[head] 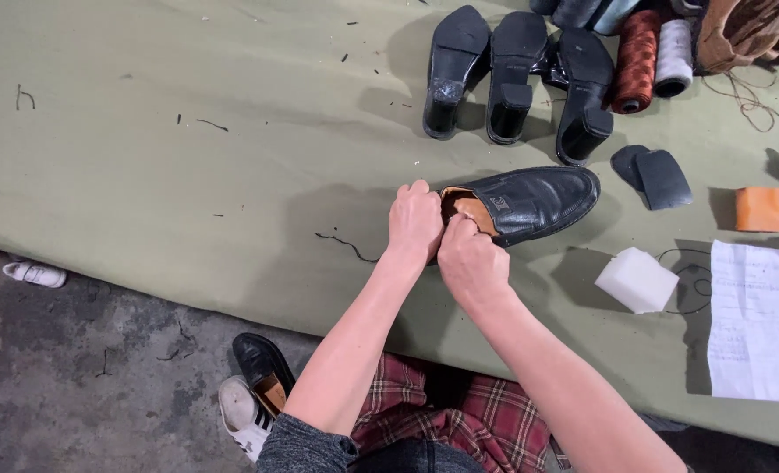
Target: Hand-sewing the sole of a black leather shoe using a stitching awl and thread at a repair bench.
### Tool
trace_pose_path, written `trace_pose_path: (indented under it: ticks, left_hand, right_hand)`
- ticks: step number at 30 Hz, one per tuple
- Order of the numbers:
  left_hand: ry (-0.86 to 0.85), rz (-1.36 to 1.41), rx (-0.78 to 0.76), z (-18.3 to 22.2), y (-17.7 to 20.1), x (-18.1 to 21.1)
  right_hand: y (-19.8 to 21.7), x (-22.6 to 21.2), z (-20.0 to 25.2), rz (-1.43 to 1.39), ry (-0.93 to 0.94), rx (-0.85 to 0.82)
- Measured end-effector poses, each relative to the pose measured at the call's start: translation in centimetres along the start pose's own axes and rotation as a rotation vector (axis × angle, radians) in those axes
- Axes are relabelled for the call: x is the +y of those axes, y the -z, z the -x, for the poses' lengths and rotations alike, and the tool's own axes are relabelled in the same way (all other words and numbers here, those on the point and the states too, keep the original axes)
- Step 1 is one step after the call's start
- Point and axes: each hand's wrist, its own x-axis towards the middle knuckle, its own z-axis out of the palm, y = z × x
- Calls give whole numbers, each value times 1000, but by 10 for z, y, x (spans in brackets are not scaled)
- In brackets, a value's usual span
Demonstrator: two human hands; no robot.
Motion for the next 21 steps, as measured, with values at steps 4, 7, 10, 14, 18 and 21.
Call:
trace_pose_path:
  ticks: [4, 7, 10, 14, 18, 21]
  left_hand:
    - [2, 23, 3, -1, 9, 3]
    - [3, 51, 7, 3, 7, 1]
    - [-25, 19, 8, 2, 6, -1]
    - [-17, 48, 26, 1, 1, -1]
    - [-23, 0, 61, 2, 1, 0]
    - [-39, -24, 70, 3, -8, -6]
  right_hand:
    - [10, 6, -11, -185, -116, -235]
    - [11, 15, -29, -744, -413, -1012]
    - [-2, 20, -32, -875, -700, -1074]
    - [29, 21, -39, -778, -536, -976]
    - [-3, -16, 16, -182, -198, -212]
    - [1, -16, 11, -97, -138, -88]
